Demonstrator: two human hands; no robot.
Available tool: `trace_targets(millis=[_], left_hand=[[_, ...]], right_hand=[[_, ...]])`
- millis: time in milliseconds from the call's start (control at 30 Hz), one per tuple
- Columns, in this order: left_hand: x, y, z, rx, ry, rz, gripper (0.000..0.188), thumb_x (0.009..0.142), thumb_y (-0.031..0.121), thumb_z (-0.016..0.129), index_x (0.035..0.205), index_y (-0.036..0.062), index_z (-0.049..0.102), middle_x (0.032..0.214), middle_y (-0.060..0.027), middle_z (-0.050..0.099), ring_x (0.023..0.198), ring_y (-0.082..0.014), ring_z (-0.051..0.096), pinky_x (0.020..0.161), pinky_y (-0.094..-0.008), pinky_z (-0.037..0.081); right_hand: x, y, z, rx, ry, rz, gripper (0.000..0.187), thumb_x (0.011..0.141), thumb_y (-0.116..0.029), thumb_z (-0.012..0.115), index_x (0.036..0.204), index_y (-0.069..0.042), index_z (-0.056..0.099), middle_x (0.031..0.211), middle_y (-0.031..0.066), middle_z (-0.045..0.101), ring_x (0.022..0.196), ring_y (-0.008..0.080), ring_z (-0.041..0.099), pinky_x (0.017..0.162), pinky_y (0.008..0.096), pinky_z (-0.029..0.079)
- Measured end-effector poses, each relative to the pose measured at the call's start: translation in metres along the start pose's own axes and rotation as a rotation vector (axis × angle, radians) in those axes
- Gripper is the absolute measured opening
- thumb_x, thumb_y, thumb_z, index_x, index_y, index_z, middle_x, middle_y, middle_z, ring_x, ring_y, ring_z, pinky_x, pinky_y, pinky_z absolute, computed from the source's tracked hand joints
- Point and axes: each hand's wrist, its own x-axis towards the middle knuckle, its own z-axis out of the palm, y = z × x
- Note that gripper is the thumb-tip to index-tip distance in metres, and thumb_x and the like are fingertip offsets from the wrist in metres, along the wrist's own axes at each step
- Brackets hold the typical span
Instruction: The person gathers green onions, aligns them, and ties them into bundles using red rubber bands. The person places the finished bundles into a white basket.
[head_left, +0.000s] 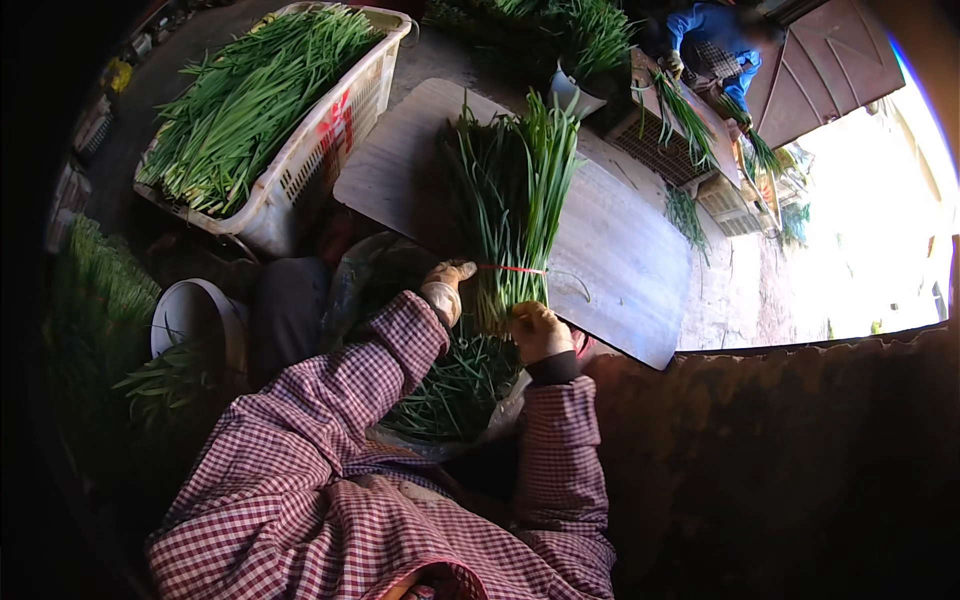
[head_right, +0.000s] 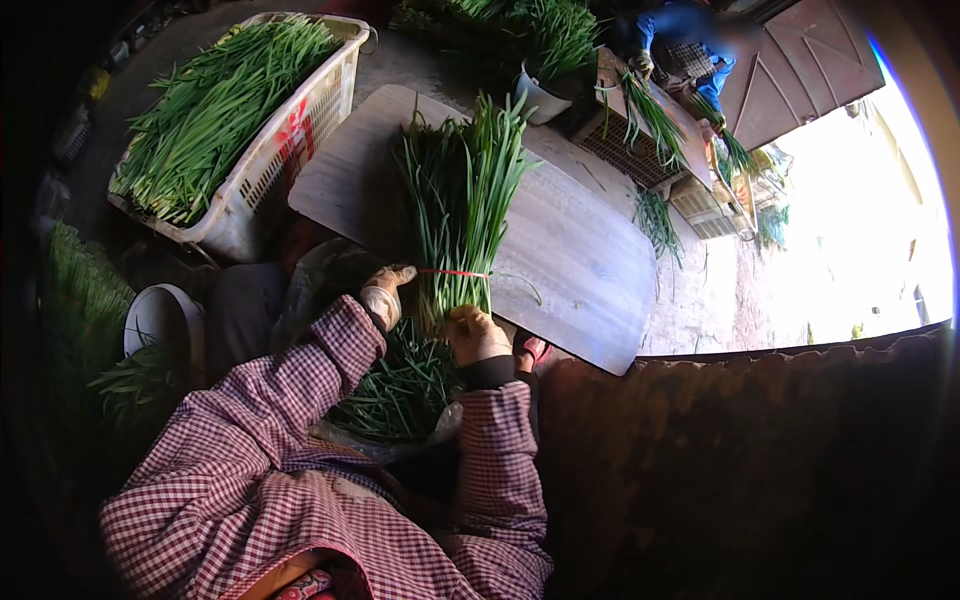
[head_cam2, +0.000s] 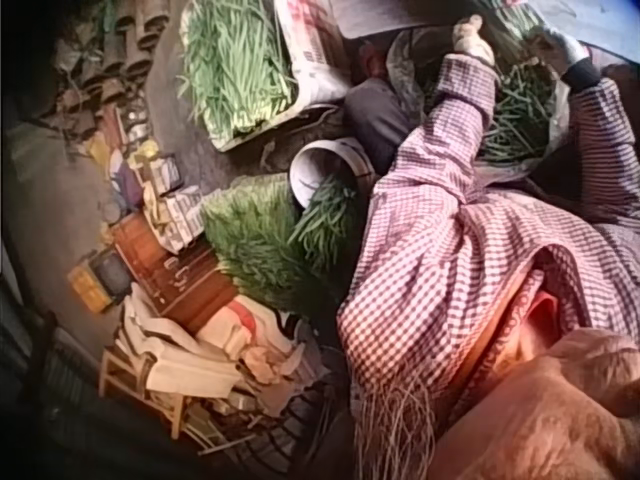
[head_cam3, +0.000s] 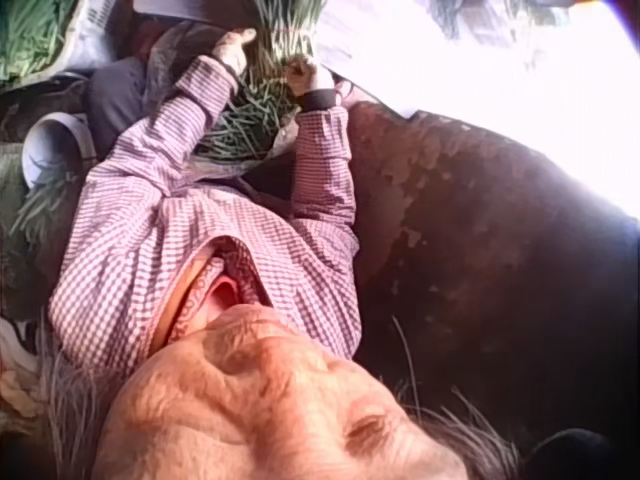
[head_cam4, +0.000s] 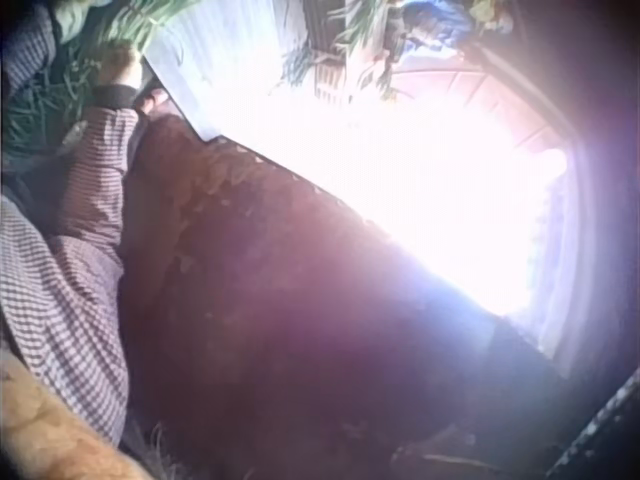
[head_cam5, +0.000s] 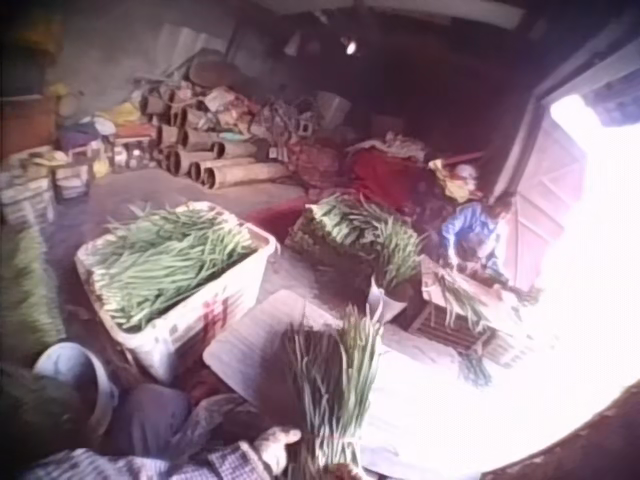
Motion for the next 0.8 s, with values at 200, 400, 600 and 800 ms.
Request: trace_targets(millis=[200, 400, 600, 800], left_hand=[[-0.004, 0.003, 0.009, 0.364, 0.026, 0.203, 0.011, 0.074, 0.013, 0.064, 0.083, 0.0076, 0.060, 0.085, -0.0023, 0.061, 0.087, -0.0151, 0.052, 0.085, -0.0302, 0.037], [0.010, -0.008, 0.001, -0.197, -0.106, 0.021, 0.011, 0.078, 0.015, 0.060, 0.085, 0.0060, 0.058, 0.083, -0.0045, 0.060, 0.075, -0.0176, 0.055, 0.074, -0.0317, 0.046], [0.000, 0.016, 0.008, -0.018, 0.088, -0.120, 0.011, 0.081, 0.015, 0.058, 0.085, 0.0041, 0.057, 0.086, -0.0087, 0.058, 0.079, -0.0219, 0.053, 0.078, -0.0359, 0.044], [0.006, 0.021, -0.007, 0.420, 0.143, 0.135, 0.023, 0.084, 0.023, 0.053, 0.082, 0.0003, 0.058, 0.086, -0.0146, 0.058, 0.079, -0.0228, 0.053, 0.075, -0.0353, 0.043]], right_hand=[[0.028, -0.015, -0.052, -0.104, 0.140, 0.005, 0.033, 0.077, -0.012, 0.058, 0.107, -0.001, 0.050, 0.102, 0.0164, 0.055, 0.097, 0.0264, 0.053, 0.084, 0.0299, 0.043], [0.033, -0.019, 0.039, -0.390, 0.072, -0.547, 0.062, 0.068, -0.012, 0.061, 0.125, -0.006, 0.037, 0.127, 0.0128, 0.039, 0.118, 0.0293, 0.036, 0.099, 0.0390, 0.029], [0.018, 0.000, 0.078, -0.857, -0.200, -0.431, 0.065, 0.084, -0.045, 0.036, 0.136, -0.010, 0.019, 0.142, 0.0036, 0.019, 0.132, 0.0194, 0.009, 0.107, 0.0377, 0.005], [0.023, -0.044, 0.040, -0.096, -0.202, -0.456, 0.053, 0.082, -0.020, 0.053, 0.128, -0.002, 0.033, 0.133, 0.0158, 0.033, 0.126, 0.0281, 0.027, 0.104, 0.0369, 0.022]])
